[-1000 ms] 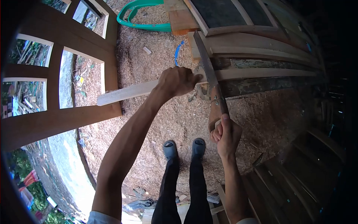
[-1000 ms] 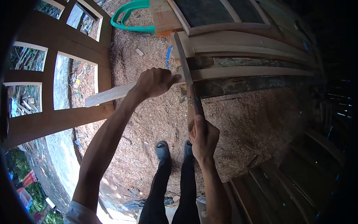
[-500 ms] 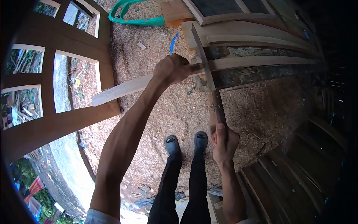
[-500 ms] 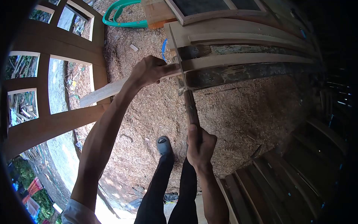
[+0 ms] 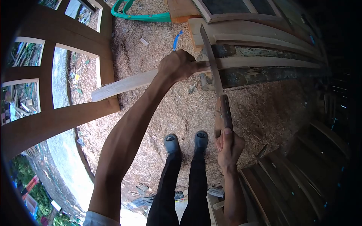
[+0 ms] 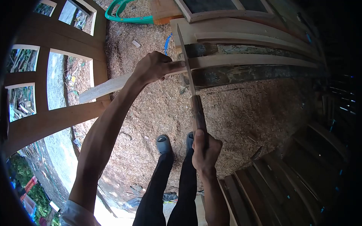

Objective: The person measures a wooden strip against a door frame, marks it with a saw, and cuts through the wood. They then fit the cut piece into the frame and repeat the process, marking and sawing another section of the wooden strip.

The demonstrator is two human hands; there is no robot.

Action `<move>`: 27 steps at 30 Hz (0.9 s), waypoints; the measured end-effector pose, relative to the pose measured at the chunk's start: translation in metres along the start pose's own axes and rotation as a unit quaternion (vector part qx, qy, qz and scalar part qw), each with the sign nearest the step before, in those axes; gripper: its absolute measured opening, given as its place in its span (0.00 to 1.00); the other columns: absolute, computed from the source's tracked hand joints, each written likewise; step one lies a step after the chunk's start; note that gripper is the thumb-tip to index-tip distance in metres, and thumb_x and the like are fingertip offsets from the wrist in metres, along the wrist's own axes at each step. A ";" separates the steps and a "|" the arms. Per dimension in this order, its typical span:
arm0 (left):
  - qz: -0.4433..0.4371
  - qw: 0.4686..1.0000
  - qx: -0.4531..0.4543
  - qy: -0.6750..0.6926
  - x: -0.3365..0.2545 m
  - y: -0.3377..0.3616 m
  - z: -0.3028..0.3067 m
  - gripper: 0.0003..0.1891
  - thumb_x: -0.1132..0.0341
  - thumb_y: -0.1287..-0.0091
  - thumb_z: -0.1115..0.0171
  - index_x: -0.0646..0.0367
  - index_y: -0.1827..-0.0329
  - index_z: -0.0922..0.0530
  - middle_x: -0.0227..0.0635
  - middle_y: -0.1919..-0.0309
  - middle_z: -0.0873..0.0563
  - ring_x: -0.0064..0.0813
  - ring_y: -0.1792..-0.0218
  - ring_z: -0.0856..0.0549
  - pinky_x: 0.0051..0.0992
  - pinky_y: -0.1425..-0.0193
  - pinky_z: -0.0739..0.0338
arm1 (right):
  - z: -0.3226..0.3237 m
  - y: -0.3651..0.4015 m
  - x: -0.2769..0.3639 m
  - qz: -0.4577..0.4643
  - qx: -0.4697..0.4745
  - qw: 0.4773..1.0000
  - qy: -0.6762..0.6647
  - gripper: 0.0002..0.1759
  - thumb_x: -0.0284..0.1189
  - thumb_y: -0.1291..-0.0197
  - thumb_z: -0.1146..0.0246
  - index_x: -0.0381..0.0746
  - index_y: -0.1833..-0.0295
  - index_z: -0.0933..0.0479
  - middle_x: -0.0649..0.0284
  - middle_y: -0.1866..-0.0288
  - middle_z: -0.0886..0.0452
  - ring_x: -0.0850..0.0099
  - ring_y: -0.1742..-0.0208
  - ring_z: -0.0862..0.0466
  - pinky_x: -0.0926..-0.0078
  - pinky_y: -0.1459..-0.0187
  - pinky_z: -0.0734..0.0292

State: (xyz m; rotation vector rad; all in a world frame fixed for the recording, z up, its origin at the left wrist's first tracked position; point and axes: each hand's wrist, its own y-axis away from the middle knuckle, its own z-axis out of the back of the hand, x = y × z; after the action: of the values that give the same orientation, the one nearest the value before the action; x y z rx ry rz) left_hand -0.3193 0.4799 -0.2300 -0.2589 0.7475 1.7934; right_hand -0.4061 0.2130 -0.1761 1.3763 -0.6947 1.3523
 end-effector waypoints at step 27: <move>0.064 0.993 -0.004 0.095 -0.014 0.008 0.011 0.30 0.35 0.36 0.41 0.56 0.63 0.11 0.38 0.78 0.13 0.28 0.75 0.11 0.28 0.67 0.18 | -0.002 -0.030 0.002 0.035 0.019 0.994 0.098 0.30 0.44 0.27 0.47 0.39 0.81 0.35 0.73 0.86 0.38 0.84 0.85 0.38 0.80 0.83 0.45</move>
State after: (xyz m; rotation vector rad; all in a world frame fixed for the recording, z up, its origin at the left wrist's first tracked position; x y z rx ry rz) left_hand -0.3197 0.4740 -0.2118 -0.3986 0.9092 1.9111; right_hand -0.3786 0.2247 -0.1823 1.2376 -0.5920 1.5401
